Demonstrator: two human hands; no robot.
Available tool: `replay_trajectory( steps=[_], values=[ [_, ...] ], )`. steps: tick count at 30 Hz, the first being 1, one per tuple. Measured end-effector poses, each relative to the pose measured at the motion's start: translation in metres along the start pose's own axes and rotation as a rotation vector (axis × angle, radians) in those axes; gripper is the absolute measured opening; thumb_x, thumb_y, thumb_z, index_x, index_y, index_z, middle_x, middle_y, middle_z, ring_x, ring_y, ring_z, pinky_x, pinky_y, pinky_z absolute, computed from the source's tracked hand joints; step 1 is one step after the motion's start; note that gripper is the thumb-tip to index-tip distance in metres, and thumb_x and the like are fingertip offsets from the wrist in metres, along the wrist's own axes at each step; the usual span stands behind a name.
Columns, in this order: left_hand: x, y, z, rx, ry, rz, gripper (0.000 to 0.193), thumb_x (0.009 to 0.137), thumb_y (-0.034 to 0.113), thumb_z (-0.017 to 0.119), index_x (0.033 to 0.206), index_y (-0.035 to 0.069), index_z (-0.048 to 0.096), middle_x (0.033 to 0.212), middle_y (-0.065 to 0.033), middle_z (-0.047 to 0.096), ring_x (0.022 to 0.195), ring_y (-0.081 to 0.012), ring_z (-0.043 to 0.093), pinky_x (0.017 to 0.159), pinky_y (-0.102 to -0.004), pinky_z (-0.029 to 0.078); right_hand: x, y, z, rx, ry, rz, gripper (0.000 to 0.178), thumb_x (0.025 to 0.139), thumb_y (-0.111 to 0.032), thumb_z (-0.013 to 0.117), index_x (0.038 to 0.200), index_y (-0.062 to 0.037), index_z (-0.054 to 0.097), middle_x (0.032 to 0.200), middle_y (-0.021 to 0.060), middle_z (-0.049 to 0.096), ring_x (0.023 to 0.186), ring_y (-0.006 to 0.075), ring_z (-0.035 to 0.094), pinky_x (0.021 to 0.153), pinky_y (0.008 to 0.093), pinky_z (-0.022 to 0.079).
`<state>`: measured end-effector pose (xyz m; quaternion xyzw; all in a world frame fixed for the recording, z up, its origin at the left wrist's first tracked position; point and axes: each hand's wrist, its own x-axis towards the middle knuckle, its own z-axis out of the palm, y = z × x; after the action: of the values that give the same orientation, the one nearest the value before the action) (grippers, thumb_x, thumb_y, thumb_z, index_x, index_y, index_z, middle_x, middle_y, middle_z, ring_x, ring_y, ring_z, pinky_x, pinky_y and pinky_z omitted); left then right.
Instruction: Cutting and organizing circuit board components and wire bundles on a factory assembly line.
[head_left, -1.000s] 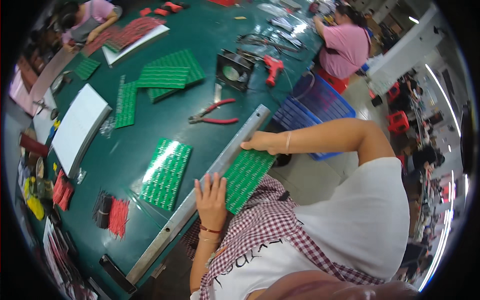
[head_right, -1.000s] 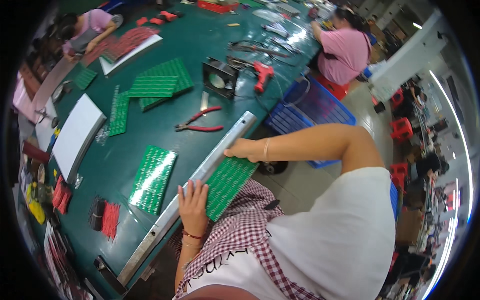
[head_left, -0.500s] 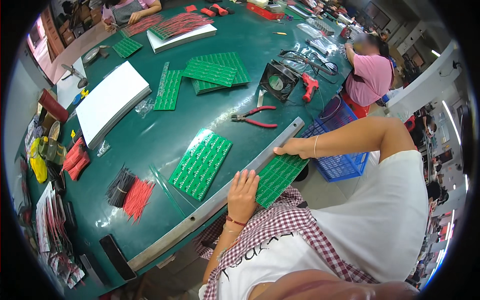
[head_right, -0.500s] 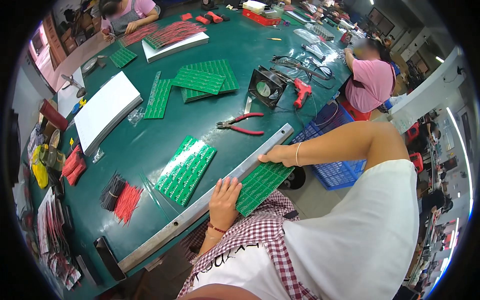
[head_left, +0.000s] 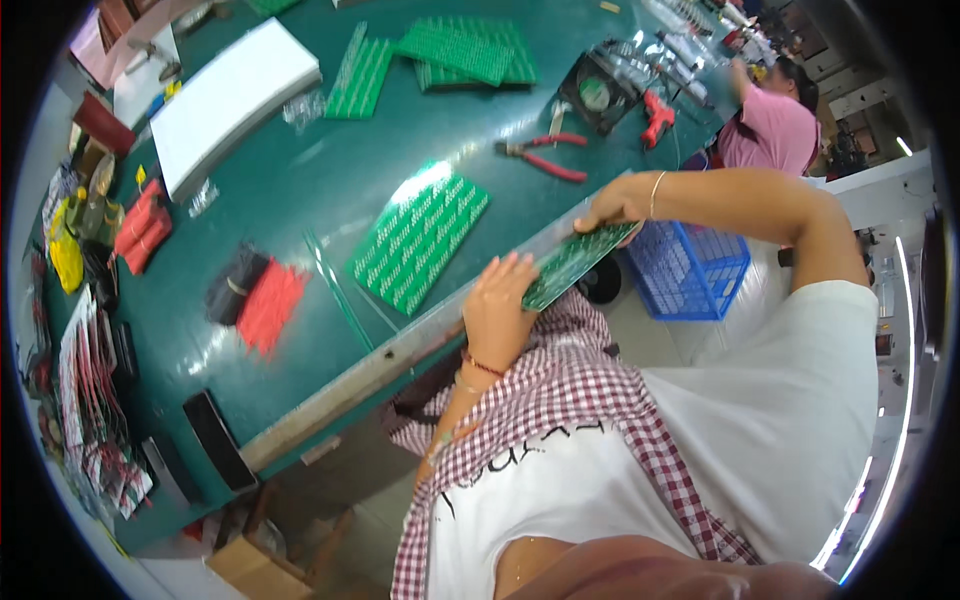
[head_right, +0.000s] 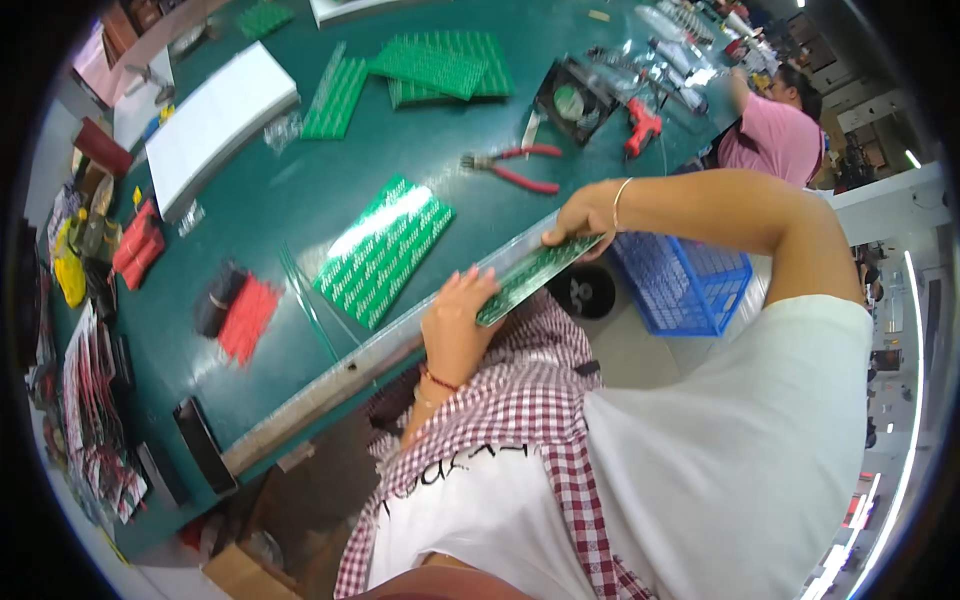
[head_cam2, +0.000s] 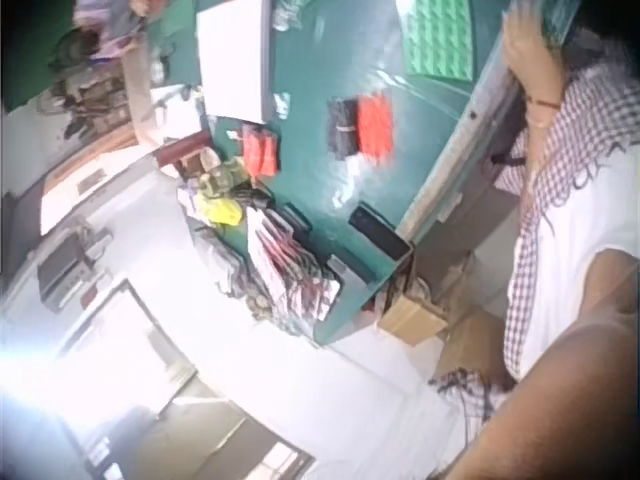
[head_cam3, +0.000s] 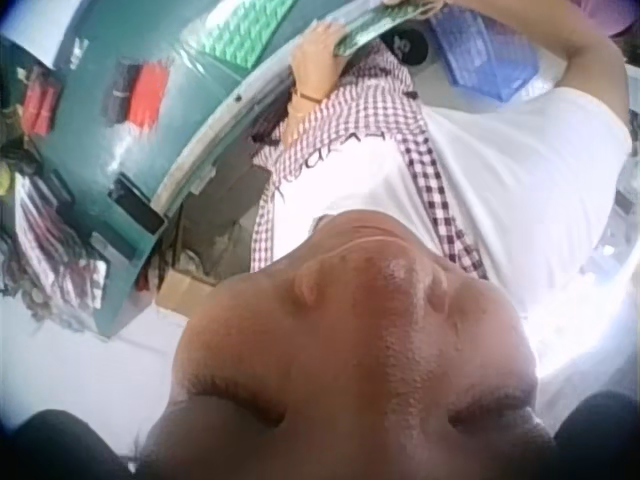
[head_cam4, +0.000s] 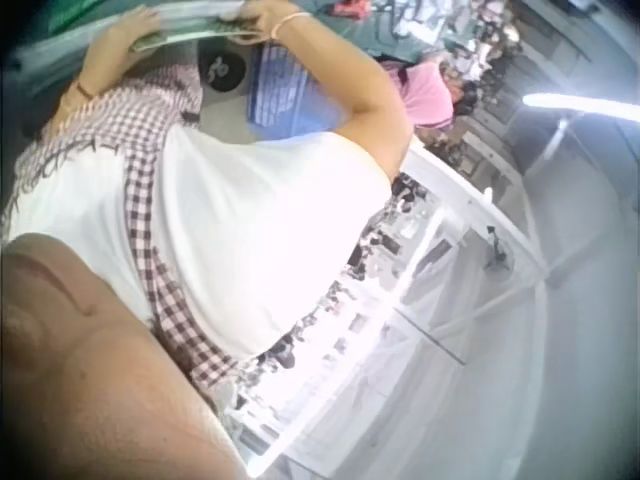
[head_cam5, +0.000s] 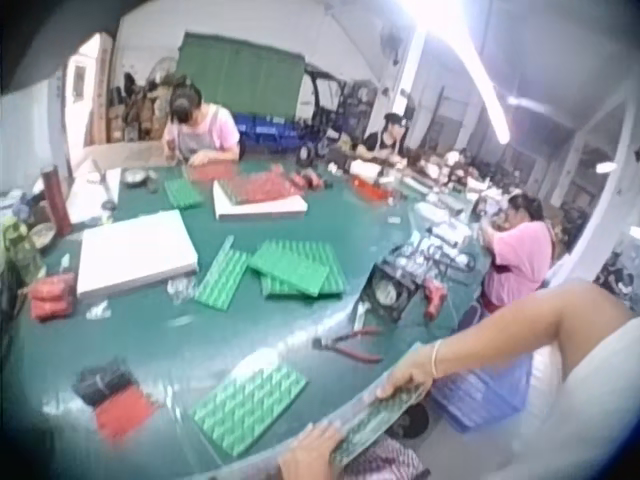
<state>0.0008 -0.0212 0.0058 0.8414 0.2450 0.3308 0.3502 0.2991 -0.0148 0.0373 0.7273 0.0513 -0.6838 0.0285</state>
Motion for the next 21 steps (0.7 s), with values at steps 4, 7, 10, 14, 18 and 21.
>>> replay_trajectory(
  steps=[4, 7, 10, 14, 18, 21],
  values=[
    [-0.009, 0.001, -0.001, 0.304, -0.124, 0.133, 0.048, 0.075, 0.005, 0.053, 0.122, 0.009, 0.053, 0.137, -0.0058, 0.044, 0.128, -0.0249, 0.039, 0.108, -0.0407, 0.027, -0.031, 0.022, 0.036, 0.185, -0.038, -0.128, 0.026, 0.089, -0.014, 0.055, 0.108, 0.0033, 0.057, 0.102, 0.0117, 0.065, 0.092, 0.0232, 0.063, 0.083, 0.0377, 0.050],
    [-0.008, -0.005, 0.005, 0.345, -0.124, 0.187, 0.049, 0.074, 0.003, 0.054, 0.123, 0.008, 0.052, 0.138, -0.0064, 0.043, 0.128, -0.0253, 0.039, 0.108, -0.0408, 0.027, -0.024, 0.062, 0.040, 0.308, 0.027, -0.462, 0.026, 0.088, -0.009, 0.054, 0.109, 0.0044, 0.057, 0.104, 0.0137, 0.064, 0.092, 0.0225, 0.063, 0.083, 0.0359, 0.050],
    [-0.004, -0.003, 0.001, 0.357, -0.187, 0.183, 0.045, 0.077, 0.002, 0.051, 0.122, 0.005, 0.053, 0.137, -0.0098, 0.043, 0.129, -0.0267, 0.038, 0.109, -0.0408, 0.027, -0.018, 0.079, 0.047, 0.353, 0.088, -0.552, 0.022, 0.087, -0.008, 0.055, 0.104, 0.0055, 0.060, 0.097, 0.0133, 0.065, 0.085, 0.0219, 0.064, 0.079, 0.0331, 0.051],
    [-0.003, 0.002, -0.005, 0.371, -0.241, 0.187, 0.044, 0.078, 0.003, 0.051, 0.123, 0.003, 0.051, 0.135, -0.0116, 0.045, 0.129, -0.0279, 0.038, 0.109, -0.0413, 0.026, -0.037, 0.083, 0.052, 0.306, 0.202, -0.626, 0.020, 0.086, -0.010, 0.058, 0.098, 0.0059, 0.063, 0.088, 0.0105, 0.067, 0.074, 0.0181, 0.065, 0.070, 0.0297, 0.052],
    [-0.010, 0.009, -0.019, 0.432, -0.302, 0.184, 0.051, 0.076, 0.001, 0.053, 0.127, 0.004, 0.048, 0.136, -0.0138, 0.043, 0.129, -0.0298, 0.037, 0.109, -0.0435, 0.026, -0.075, 0.087, 0.058, 0.134, 0.318, -0.795, 0.018, 0.085, -0.010, 0.059, 0.097, 0.0038, 0.062, 0.086, 0.0061, 0.065, 0.074, 0.0121, 0.061, 0.069, 0.0264, 0.049],
    [0.004, 0.020, -0.035, -0.027, -0.313, 0.035, 0.060, 0.077, -0.008, 0.050, 0.135, 0.003, 0.038, 0.133, -0.0180, 0.046, 0.128, -0.0320, 0.040, 0.106, -0.0397, 0.031, -0.094, 0.083, 0.058, -0.088, 0.423, -1.049, 0.018, 0.085, -0.010, 0.058, 0.097, 0.0036, 0.059, 0.088, 0.0018, 0.062, 0.079, 0.0074, 0.056, 0.073, 0.0228, 0.045]
  ],
)
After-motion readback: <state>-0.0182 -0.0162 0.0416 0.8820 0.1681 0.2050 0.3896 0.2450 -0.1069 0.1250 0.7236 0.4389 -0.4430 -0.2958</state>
